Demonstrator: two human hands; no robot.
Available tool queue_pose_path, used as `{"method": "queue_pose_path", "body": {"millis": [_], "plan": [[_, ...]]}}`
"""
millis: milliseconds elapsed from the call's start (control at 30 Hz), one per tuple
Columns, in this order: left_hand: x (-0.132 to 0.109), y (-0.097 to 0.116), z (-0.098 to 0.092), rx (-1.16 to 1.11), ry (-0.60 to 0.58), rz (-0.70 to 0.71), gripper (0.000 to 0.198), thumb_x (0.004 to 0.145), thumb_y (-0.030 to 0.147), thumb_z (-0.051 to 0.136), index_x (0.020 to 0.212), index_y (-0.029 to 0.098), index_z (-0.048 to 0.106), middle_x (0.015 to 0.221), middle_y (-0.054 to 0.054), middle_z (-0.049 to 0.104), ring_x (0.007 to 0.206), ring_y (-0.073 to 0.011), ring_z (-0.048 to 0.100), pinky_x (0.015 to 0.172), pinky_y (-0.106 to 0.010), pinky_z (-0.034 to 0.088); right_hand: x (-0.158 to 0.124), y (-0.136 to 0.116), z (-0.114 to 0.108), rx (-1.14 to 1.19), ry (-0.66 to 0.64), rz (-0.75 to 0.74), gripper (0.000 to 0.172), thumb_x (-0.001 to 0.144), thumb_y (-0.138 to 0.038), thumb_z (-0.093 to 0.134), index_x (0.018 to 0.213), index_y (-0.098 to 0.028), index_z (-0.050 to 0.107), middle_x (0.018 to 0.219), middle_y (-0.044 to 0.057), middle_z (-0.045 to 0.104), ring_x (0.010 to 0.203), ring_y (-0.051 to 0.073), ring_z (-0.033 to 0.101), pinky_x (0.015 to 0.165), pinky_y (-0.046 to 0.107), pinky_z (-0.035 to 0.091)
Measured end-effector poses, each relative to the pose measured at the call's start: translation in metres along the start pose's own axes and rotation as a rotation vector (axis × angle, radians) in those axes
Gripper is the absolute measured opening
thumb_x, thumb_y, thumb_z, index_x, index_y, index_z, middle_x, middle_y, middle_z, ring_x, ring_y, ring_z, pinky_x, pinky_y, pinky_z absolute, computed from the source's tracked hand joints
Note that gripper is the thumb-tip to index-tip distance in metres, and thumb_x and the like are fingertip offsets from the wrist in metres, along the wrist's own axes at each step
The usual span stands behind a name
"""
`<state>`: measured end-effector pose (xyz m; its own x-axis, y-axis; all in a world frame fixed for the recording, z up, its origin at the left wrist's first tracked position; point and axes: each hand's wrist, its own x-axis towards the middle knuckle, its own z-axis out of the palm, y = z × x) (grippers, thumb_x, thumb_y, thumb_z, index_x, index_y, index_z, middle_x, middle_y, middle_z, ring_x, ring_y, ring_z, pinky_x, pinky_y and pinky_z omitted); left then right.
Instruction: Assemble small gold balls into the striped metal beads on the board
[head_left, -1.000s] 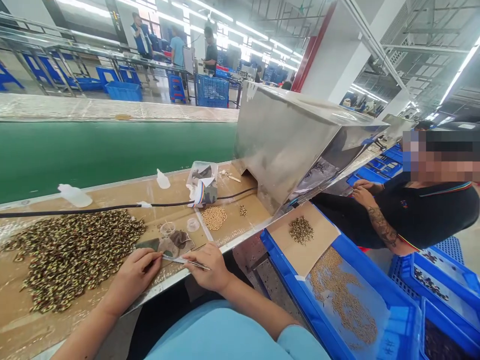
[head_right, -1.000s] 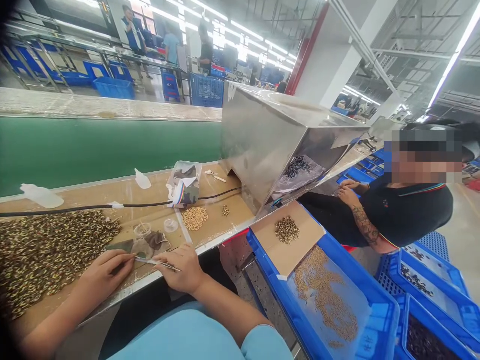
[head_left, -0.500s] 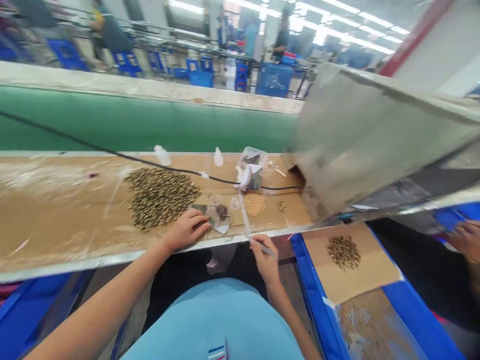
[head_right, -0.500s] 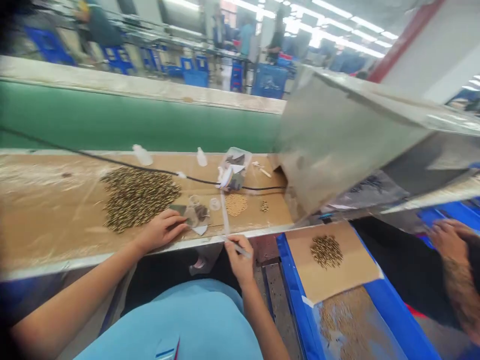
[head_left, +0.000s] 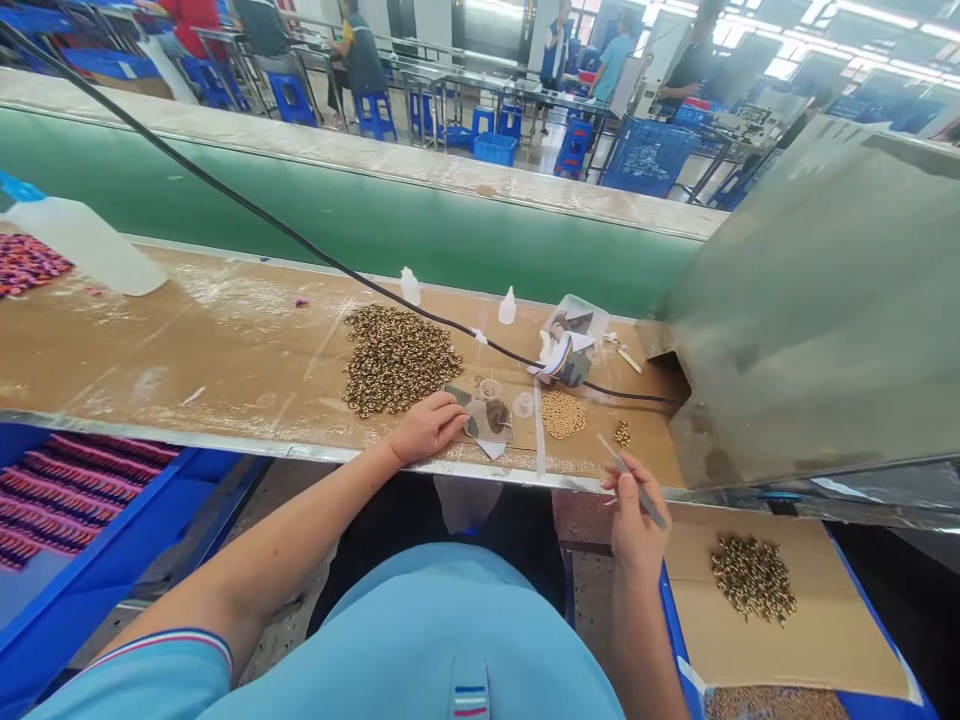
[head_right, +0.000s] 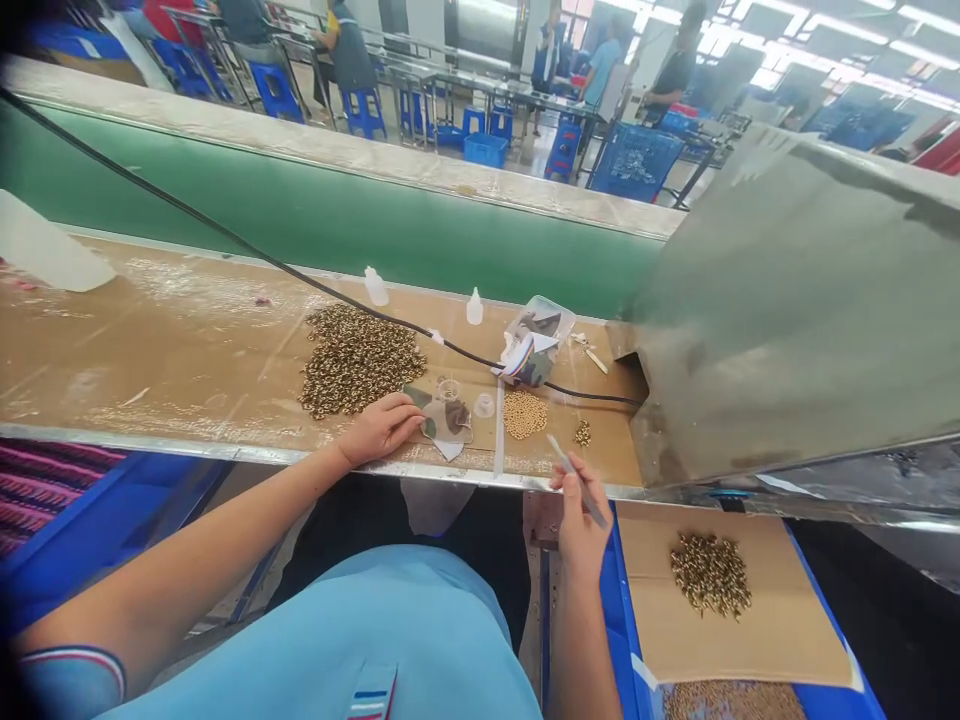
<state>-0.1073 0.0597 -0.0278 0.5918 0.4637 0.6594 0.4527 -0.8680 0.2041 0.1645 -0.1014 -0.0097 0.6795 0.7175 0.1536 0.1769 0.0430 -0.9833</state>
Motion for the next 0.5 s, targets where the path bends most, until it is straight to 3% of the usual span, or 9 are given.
{"method": "queue_pose_path", "body": {"millis": [100,233,367,500], "plan": [[0.000,-0.001,0.000,0.005,-0.018,0.012,0.028,0.092,0.024,0.042,0.079,0.013,0.064,0.074,-0.005,0.059,0.074,-0.0127,0.055,0.070,-0.023,0.048,0.036,-0.024,0.004,-0.144,0.010,-0.099,0.038,0.074,-0.047,0.062,0.098,-0.018,0.065,0.071,0.002,0.067,0.069,0.016,0.064,0.069,0.031,0.049],[-0.001,0.000,0.001,-0.020,-0.043,-0.024,0.030,0.093,0.025,0.040,0.079,0.014,0.064,0.074,-0.005,0.058,0.072,-0.0123,0.053,0.068,-0.022,0.046,0.101,-0.048,0.027,-0.328,-0.012,-0.225,0.032,0.069,-0.046,0.062,0.083,-0.018,0.069,0.072,0.004,0.068,0.069,0.018,0.063,0.071,0.032,0.049],[0.000,0.002,0.000,-0.006,-0.045,-0.042,0.032,0.093,0.026,0.039,0.076,0.013,0.063,0.072,-0.005,0.057,0.070,-0.0124,0.052,0.067,-0.022,0.045,0.168,-0.054,0.062,-0.418,-0.091,-0.177,0.031,0.070,-0.043,0.058,0.086,-0.017,0.067,0.076,0.006,0.070,0.073,0.019,0.065,0.073,0.032,0.049],[0.001,0.003,-0.001,0.010,-0.043,-0.054,0.032,0.094,0.025,0.039,0.075,0.013,0.063,0.071,-0.004,0.057,0.069,-0.0121,0.051,0.066,-0.022,0.044,0.217,-0.049,0.095,-0.511,-0.155,-0.187,0.025,0.073,-0.038,0.060,0.083,-0.016,0.066,0.076,0.006,0.070,0.070,0.018,0.064,0.072,0.032,0.049]]}}
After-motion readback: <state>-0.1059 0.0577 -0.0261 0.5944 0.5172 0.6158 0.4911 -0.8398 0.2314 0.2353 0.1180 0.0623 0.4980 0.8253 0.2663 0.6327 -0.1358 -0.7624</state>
